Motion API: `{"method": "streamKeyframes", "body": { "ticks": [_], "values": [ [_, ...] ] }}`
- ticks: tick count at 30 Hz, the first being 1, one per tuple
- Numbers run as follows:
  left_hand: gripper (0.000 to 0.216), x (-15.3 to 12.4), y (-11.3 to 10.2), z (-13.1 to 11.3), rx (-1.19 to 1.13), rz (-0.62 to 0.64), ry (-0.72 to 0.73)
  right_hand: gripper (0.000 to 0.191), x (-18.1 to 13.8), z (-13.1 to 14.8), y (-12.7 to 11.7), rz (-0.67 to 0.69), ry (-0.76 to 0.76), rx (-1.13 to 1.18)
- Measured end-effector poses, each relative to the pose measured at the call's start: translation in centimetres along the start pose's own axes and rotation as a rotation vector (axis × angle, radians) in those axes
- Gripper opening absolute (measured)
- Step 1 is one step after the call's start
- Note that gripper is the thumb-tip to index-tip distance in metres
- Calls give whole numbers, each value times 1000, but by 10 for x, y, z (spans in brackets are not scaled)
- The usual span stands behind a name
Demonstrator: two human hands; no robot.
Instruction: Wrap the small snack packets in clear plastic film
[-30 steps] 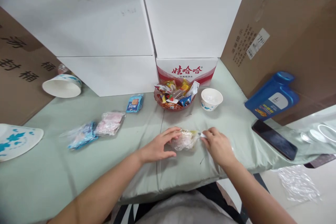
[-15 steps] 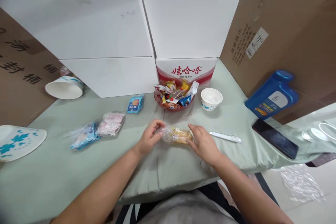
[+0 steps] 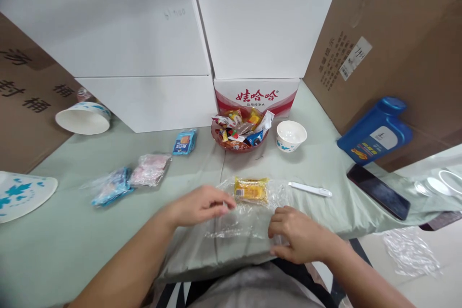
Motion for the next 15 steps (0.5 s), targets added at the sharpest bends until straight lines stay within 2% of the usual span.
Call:
{"method": "streamKeyframes", "body": {
  "ticks": [2,4,6,8,10,11,13,14,15],
  "values": [
    [17,-5,14,-7,214,188,-62,25,-1,-5,4,9,75,-58],
    [15,-6,23,-9,425,183,-114,31,0,-13,6,-20,181,-175],
    [16,-5,25,-7,542,62,-135,37,1,-21,7,-97,287,-319],
    [33,-2,23,-3,605,-110,-103,46,3,-27,5,-212,359,-423],
    [54,1,18,-2,660,-310,-26,51,7,-28,2,-346,363,-459],
    [58,1,15,-3,677,-419,24,52,11,-27,1,-406,335,-457],
    [46,-1,15,-9,639,-613,162,50,20,-22,0,-474,225,-422],
    [35,-3,18,-14,577,-653,259,49,26,-19,0,-473,161,-400],
    [23,-4,23,-19,505,-634,367,49,33,-17,2,-455,105,-381]
  ]
}}
Point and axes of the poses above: each hand's wrist, its own x-axis towards the middle knuckle, its own y-axis out of the palm, z = x × y, the point moved 3 cm from there along x, towards the middle knuckle, and after that the axes turned 9 degrees about -z, right-handed, at the moved point
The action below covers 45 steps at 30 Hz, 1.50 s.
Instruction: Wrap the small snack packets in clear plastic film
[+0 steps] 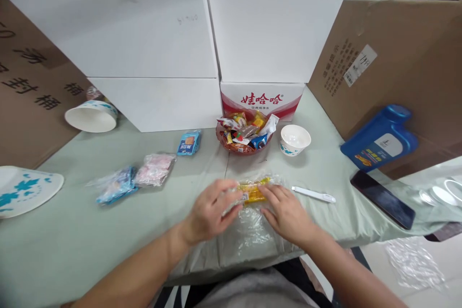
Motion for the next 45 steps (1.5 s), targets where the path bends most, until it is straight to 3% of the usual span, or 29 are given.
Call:
{"method": "streamKeyframes", "body": {
  "ticks": [2,4,6,9,14,16,18,23,27,29,33,37,40,43,45],
  "values": [
    [10,-5,8,-15,-173,105,170,50,11,3,9,36,-61,26],
    [13,-11,21,-23,-198,292,287,52,21,-1,18,55,-56,21],
    [11,-13,31,-21,-90,419,284,54,31,-10,26,66,-28,34],
    [14,-12,36,-9,57,499,159,50,42,-27,32,84,8,112],
    [73,-12,33,11,200,527,-139,38,48,-53,22,-15,79,191],
    [100,-16,34,17,208,551,-208,37,49,-58,13,-97,64,209],
    [112,-23,38,21,175,607,-247,37,54,-61,1,-203,42,204],
    [109,-33,47,28,77,663,-271,41,107,-62,-27,-471,5,97],
    [101,-27,44,30,65,572,-273,47,167,-67,-34,-531,37,-2],
    [88,-22,41,32,60,522,-276,45,180,-62,-32,-531,53,-5],
    [53,-16,35,38,115,420,-333,27,148,-28,-11,-389,-67,97],
    [40,-17,32,49,241,307,-488,26,80,-1,28,-63,-125,63],
    [39,-16,30,58,320,266,-527,54,49,-3,47,97,-54,-10],
    [39,-14,29,63,356,280,-512,97,40,-15,54,216,60,-73],
    [42,-14,31,64,341,342,-457,111,41,-21,56,284,117,-91]
  ]
}}
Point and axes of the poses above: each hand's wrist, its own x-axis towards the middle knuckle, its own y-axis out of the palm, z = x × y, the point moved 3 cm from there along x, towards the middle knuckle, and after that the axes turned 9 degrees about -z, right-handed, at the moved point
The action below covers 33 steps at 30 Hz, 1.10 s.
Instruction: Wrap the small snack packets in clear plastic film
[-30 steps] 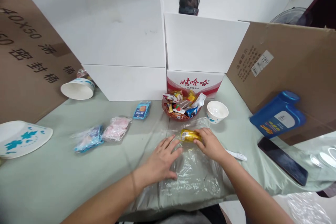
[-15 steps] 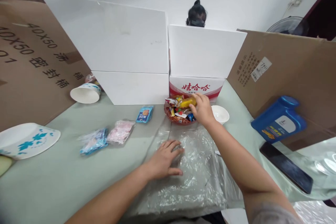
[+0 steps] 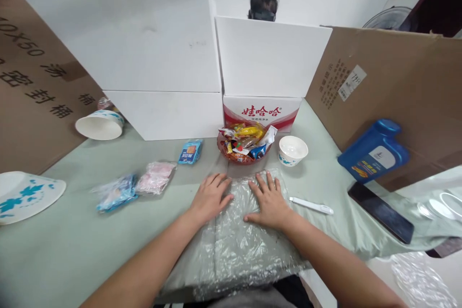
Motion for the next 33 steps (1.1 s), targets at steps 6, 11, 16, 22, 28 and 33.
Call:
{"method": "streamKeyframes", "body": {
  "ticks": [6,11,16,22,28,33],
  "values": [
    [58,-3,9,9,87,59,-60,116,1,-6,5,23,79,-39],
    [40,2,-1,12,-2,-115,-60,114,-5,-2,9,-57,50,-82],
    [55,-6,10,-3,-101,160,215,111,-5,3,12,-19,20,-58],
    [66,-10,14,-2,13,287,141,100,-6,-29,2,-24,206,-129],
    [64,-8,11,-3,11,283,138,60,-32,-62,-18,-230,141,-103],
    [64,-7,9,-4,9,298,127,35,-67,-103,-17,-450,96,-66]
  ]
}}
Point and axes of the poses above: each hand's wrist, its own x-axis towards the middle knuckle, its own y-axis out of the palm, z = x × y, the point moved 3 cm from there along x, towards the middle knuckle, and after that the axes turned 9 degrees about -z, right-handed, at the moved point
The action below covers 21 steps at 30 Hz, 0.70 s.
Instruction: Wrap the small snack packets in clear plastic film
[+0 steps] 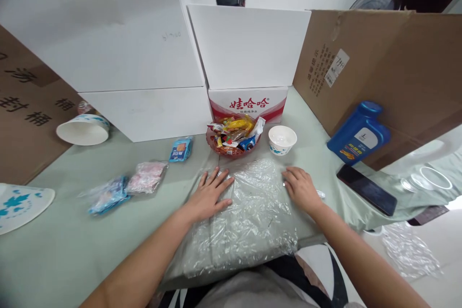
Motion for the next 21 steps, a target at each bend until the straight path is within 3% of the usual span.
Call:
{"method": "streamKeyframes", "body": {
  "ticks": [3,5,7,11,13,18,20,21],
  "values": [
    [64,0,-1,0,7,3,-7,34,-13,-22,-11,-122,87,-19],
    [64,1,0,-1,14,2,-8,33,-18,-20,-25,-171,96,40],
    [64,3,-1,-3,27,-4,-4,36,-22,-2,-41,-93,-6,189],
    [59,4,-9,-7,72,-27,3,73,-43,47,-53,344,-329,407],
    [54,1,-19,-9,97,-66,15,83,-57,58,-49,467,-383,386],
    [31,-35,-46,-21,28,-176,163,75,-83,56,-33,443,-368,279],
    [33,-59,-49,-29,-79,-121,298,70,-87,54,-33,400,-380,253],
    [44,-71,-48,-32,-119,-75,361,66,-89,53,-35,379,-387,247]
  ]
}}
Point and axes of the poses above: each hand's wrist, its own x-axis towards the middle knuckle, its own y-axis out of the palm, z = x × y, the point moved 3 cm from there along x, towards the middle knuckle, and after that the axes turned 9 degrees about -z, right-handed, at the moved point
